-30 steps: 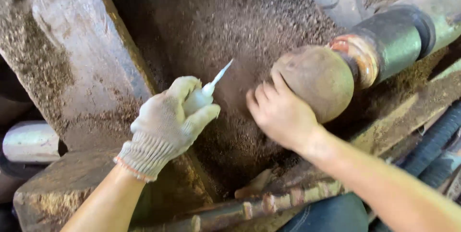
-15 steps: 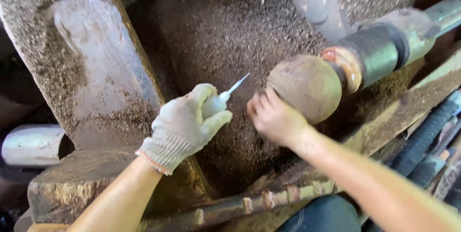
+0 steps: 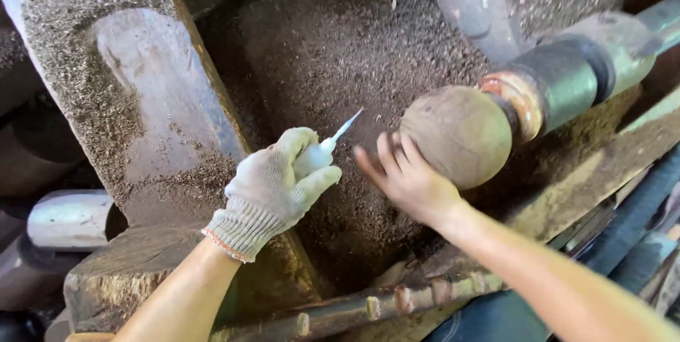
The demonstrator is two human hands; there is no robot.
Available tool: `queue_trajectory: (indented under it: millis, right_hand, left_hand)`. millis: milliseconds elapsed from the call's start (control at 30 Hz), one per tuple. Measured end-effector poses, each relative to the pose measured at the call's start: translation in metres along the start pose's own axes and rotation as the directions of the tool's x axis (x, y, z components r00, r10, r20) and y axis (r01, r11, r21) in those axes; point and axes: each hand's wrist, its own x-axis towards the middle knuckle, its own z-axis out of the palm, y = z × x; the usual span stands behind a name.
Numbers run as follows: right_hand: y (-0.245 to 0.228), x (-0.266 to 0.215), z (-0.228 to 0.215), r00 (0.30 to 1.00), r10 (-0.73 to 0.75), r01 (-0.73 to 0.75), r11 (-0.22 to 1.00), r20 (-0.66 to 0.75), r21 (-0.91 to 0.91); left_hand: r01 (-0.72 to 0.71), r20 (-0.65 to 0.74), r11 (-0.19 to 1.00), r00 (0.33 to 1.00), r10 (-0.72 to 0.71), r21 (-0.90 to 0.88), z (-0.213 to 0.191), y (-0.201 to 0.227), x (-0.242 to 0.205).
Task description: The person holds a squeeze bottle and applies liquid from it onto a dark spot on a round wooden object mounted on a rotating spindle. They repeatedly rotate the object by hand to reposition the spot and continue squeezing liquid onto it throughout the episode.
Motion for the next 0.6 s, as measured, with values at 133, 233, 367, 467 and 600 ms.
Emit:
queue_trajectory:
  millis: [133,233,367,467,600]
  right_hand:
    - [0.030,0.041,-0.014,0.829,-0.239,0.054,0.934,0.505,0.354]
    - [0.084,0.058,-0.066,0.907,-0.113,-0.056,0.923,0.407,0.380]
    - [0.105,-0.035,-0.035,0.943,0.330,-0.232,0.742,-0.041,0.629]
    - [0.069,-0.063,-0.027,0.812,0.583,-0.440,0.597,0.014,0.671]
    - [0.045,-0.040,-0.029,0.864,0.501,-0.465,0.750,0.055,0.471]
  left_hand:
    - [0.079,0.049,0.995,0.995,-0.082,0.067,-0.003,0.006,0.001]
    - [0.099,0.003,0.995,0.995,-0.099,-0.006,-0.005,0.002,0.001]
    - [0.070,0.018,0.997,0.997,-0.070,-0.020,0.002,0.002,0.001]
    - [0.055,0.006,0.998,0.998,-0.055,-0.014,0.006,0.000,0.002]
    - [0.095,0.038,0.995,0.995,-0.096,0.023,0.008,0.001,0.002]
